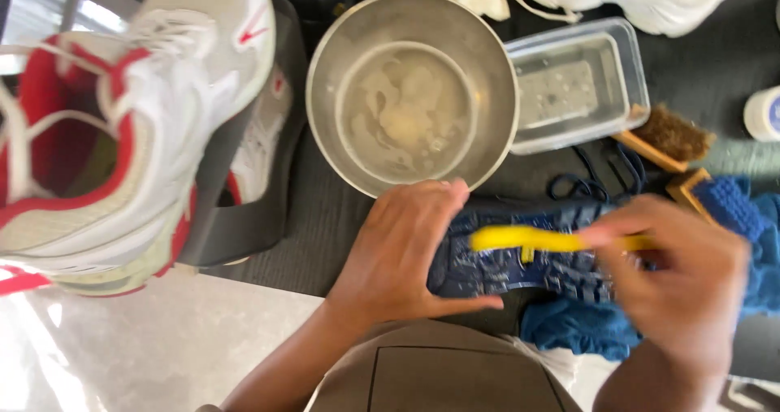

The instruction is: The person wipes the sole of a blue shoe with a blue cloth, then uses a yellow brush dipped in soapy water to scrub the shoe's sole. The person repeatedly dips the brush into a metal bowl of water and scrubs the shoe's textured bottom.

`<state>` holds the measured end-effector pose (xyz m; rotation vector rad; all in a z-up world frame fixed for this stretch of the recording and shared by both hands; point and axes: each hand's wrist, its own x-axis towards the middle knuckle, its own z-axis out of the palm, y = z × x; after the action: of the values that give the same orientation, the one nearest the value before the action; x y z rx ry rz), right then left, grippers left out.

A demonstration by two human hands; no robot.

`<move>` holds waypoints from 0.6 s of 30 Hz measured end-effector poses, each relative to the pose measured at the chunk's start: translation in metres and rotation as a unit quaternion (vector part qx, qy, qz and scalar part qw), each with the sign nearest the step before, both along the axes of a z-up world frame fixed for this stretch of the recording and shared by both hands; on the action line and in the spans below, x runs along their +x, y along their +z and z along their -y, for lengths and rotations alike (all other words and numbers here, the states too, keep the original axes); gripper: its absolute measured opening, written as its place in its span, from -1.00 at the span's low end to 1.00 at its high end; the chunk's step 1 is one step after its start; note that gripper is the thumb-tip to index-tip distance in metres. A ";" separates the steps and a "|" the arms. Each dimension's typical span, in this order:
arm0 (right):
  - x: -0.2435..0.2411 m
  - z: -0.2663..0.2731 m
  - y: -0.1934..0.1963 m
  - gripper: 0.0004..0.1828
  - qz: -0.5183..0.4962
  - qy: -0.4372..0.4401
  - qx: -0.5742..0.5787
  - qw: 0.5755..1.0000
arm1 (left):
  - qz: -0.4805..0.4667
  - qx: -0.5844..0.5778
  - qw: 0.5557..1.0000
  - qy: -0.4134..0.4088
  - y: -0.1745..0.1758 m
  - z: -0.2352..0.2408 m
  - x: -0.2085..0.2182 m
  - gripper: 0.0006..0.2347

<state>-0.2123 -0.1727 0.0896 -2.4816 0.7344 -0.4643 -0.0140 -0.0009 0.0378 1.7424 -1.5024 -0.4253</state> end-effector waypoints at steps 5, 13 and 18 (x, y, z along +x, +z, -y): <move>0.022 -0.001 0.004 -0.65 0.023 -0.041 0.115 0.992 | 0.138 -0.187 0.965 0.122 -0.017 -0.004 0.003 -0.28; 0.093 0.012 0.010 -0.86 -0.048 0.106 -0.043 0.992 | 0.140 -0.180 0.967 0.117 -0.022 0.005 0.023 -0.26; 0.113 0.017 -0.008 -0.82 -0.119 0.095 -0.195 0.969 | 0.156 -0.190 0.960 0.133 -0.033 0.011 0.027 -0.30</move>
<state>-0.0989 -0.1897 0.0817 -2.9816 0.5238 -0.2617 0.0125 -0.0114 0.0051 1.7151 -1.4165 0.2766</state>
